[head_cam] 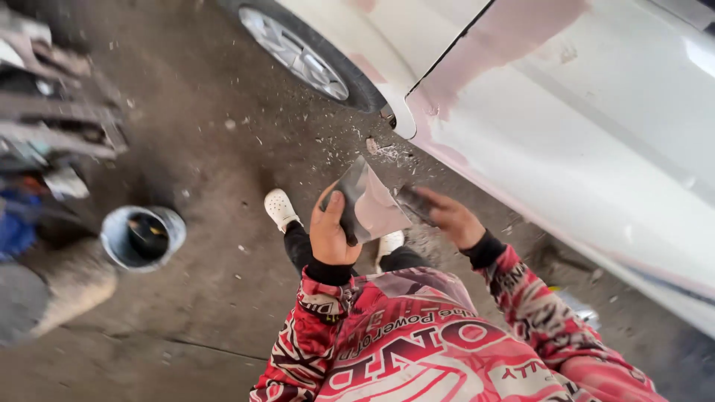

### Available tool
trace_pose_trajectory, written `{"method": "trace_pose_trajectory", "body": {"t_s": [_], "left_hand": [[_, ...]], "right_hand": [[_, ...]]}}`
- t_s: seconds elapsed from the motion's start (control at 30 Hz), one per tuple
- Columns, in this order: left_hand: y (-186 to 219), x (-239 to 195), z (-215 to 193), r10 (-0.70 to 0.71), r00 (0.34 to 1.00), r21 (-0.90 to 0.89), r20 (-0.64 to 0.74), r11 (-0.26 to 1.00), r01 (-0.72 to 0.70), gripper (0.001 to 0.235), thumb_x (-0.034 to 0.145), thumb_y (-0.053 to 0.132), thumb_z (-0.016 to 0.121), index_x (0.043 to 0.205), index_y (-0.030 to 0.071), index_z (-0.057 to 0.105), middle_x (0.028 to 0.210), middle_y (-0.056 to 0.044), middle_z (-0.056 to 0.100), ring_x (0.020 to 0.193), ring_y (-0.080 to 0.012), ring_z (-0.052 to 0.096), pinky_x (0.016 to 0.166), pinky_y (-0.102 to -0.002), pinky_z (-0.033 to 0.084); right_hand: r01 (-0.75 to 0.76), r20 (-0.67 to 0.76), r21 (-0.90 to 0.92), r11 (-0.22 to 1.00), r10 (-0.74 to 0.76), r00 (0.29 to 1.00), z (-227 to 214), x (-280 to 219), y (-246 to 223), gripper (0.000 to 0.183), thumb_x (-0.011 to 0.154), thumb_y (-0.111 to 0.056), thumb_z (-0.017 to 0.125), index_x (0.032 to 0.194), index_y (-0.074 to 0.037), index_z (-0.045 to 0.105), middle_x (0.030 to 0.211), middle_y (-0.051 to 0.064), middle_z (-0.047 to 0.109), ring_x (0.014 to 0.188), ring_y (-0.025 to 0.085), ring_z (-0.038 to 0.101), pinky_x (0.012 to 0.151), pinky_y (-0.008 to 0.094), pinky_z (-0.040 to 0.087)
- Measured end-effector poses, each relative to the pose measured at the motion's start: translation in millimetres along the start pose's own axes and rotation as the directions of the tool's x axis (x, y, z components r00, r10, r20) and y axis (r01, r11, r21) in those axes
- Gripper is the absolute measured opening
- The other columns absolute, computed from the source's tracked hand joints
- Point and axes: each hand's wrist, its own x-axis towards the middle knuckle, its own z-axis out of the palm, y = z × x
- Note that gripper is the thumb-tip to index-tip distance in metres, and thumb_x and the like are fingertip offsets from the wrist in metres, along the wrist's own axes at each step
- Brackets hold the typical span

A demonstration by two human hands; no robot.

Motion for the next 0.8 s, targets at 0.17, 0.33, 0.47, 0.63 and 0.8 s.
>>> {"method": "trace_pose_trajectory", "body": {"t_s": [0.17,0.33,0.47,0.63,0.8], "left_hand": [[65.2,72.7,5.3,-0.147,0.978,0.136,0.15,0.982,0.127,0.038,0.105,0.015,0.059,0.136,-0.006,0.055,0.128,-0.017,0.067,0.116,-0.0288,0.067,0.102,-0.044,0.055],[125.1,114.4,20.8,-0.33,0.93,0.391,0.164,0.887,0.246,0.036,0.107,0.014,0.06,0.135,-0.009,0.057,0.13,-0.017,0.067,0.118,-0.0277,0.065,0.105,-0.043,0.052],[153.3,142.8,42.7,-0.505,0.859,0.539,0.088,0.749,0.385,0.037,0.104,0.015,0.06,0.133,-0.007,0.058,0.127,-0.017,0.068,0.115,-0.0276,0.066,0.1,-0.043,0.054],[163.5,159.7,49.9,-0.554,0.831,0.641,0.051,0.656,0.398,0.04,0.103,0.016,0.06,0.134,-0.009,0.057,0.127,-0.018,0.068,0.115,-0.0279,0.067,0.1,-0.041,0.054],[171.5,172.5,67.8,-0.636,0.772,0.685,0.019,0.571,0.453,0.044,0.104,0.021,0.058,0.136,-0.009,0.057,0.129,-0.018,0.067,0.114,-0.0276,0.066,0.097,-0.04,0.053]], "right_hand": [[0.335,-0.391,0.9,0.279,0.178,0.903,19.3,81.2,33.1,0.059,0.095,-0.023,0.045,0.154,-0.017,0.038,0.152,0.014,0.049,0.136,0.04,0.049,0.104,0.064,0.042],[0.545,-0.49,0.838,0.035,0.49,0.722,35.1,170.9,88.8,0.046,0.103,-0.024,0.045,0.147,-0.011,0.039,0.156,0.014,0.046,0.139,0.038,0.048,0.111,0.068,0.038],[0.754,-0.514,0.621,-0.214,0.615,0.597,18.0,233.6,95.1,0.048,0.1,-0.021,0.043,0.144,-0.003,0.04,0.153,0.022,0.044,0.137,0.045,0.046,0.109,0.073,0.038],[0.85,-0.419,0.36,-0.385,0.747,0.516,-4.8,266.1,99.2,0.05,0.1,-0.016,0.042,0.147,-0.001,0.038,0.153,0.026,0.044,0.138,0.046,0.046,0.111,0.071,0.04],[0.85,-0.486,0.392,-0.351,0.706,0.516,-20.2,275.0,99.4,0.052,0.096,-0.016,0.041,0.147,-0.004,0.039,0.152,0.022,0.044,0.136,0.043,0.045,0.109,0.071,0.038]]}}
